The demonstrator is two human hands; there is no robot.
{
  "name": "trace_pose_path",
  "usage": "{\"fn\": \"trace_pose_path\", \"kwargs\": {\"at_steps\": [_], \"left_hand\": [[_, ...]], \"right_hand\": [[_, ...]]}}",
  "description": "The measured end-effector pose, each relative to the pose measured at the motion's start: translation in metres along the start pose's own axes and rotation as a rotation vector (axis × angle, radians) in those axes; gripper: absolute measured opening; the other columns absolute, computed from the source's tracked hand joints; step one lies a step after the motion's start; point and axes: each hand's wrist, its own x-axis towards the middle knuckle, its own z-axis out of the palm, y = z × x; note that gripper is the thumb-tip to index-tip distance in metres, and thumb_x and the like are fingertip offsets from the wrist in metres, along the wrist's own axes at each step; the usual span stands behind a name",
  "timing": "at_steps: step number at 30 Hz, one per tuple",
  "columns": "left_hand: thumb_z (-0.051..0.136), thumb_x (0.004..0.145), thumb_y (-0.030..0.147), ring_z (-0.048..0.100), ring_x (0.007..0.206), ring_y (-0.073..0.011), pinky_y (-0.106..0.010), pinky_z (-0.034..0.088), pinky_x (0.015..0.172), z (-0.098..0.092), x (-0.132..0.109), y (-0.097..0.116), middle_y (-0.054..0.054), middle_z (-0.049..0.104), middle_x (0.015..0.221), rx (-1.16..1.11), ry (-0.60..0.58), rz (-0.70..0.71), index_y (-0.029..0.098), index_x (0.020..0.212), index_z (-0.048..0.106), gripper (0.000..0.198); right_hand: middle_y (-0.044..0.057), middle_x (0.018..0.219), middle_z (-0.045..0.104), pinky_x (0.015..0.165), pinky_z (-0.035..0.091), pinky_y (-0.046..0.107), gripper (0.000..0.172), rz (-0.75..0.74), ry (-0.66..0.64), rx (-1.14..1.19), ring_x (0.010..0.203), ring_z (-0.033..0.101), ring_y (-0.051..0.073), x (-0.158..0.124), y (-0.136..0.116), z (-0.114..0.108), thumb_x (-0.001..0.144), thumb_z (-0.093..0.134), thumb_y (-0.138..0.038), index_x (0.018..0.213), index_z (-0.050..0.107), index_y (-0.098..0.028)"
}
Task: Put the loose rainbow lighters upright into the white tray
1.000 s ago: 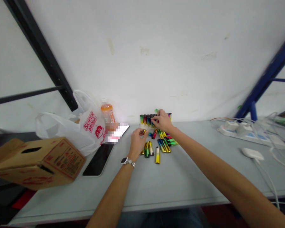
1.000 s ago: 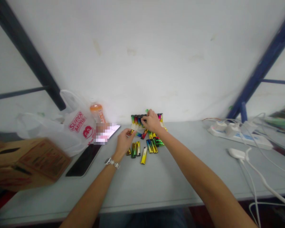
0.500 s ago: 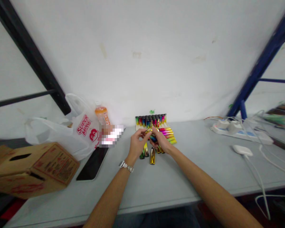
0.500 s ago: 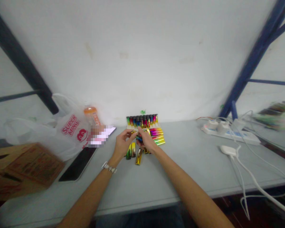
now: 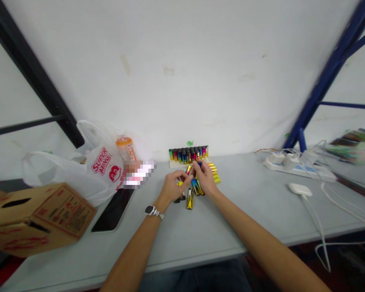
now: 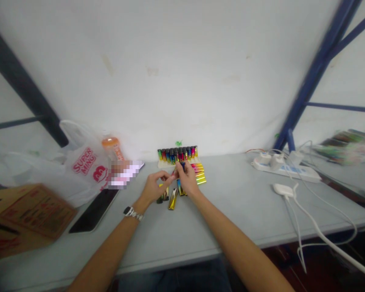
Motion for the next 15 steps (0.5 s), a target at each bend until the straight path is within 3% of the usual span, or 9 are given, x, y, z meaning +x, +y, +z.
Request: {"fn": "trace_pose_path", "kwargs": {"at_steps": [3,6,9,15], "left_hand": [[0.056,0.087,0.038,0.054,0.061,-0.0127,-0.026,0.043,0.065,-0.005,0.001,-0.004,0.0,0.062,0.061,0.034,0.094,0.026,0.017,0.063,0.064,0.033],[0.054,0.089,0.038,0.053,0.06,-0.0125,-0.026,0.042,0.064,-0.005,0.002,-0.006,0.0,0.061,0.058,0.052,0.093,0.01,0.017,0.059,0.063,0.037],[0.052,0.09,0.039,0.053,0.058,-0.0124,-0.026,0.043,0.064,-0.003,0.002,-0.004,0.0,0.062,0.057,0.058,0.073,-0.006,0.017,0.059,0.063,0.04],[0.051,0.09,0.039,0.054,0.056,-0.0121,-0.025,0.043,0.062,-0.001,0.002,-0.002,-0.001,0.064,0.057,0.051,0.066,-0.007,0.017,0.058,0.064,0.041]], "right_hand": [[-0.009,0.047,0.037,0.04,0.026,0.022,0.043,0.149,-0.032,0.066,0.039,0.032,0.009,-0.002,0.001,0.001,0.083,0.055,-0.064,0.086,0.057,-0.022],[-0.008,0.043,0.031,0.039,0.022,0.023,0.049,0.23,-0.048,0.033,0.038,0.028,0.008,-0.004,0.008,0.0,0.082,0.052,-0.066,0.063,0.051,-0.021],[-0.006,0.043,0.032,0.043,0.025,0.024,0.046,0.19,-0.012,-0.069,0.043,0.032,0.009,-0.004,0.014,0.0,0.082,0.054,-0.055,0.053,0.044,-0.021],[-0.004,0.048,0.04,0.049,0.028,0.025,0.032,0.06,0.015,-0.243,0.05,0.037,0.011,-0.005,0.012,0.002,0.081,0.045,-0.035,0.053,0.049,-0.02]]}}
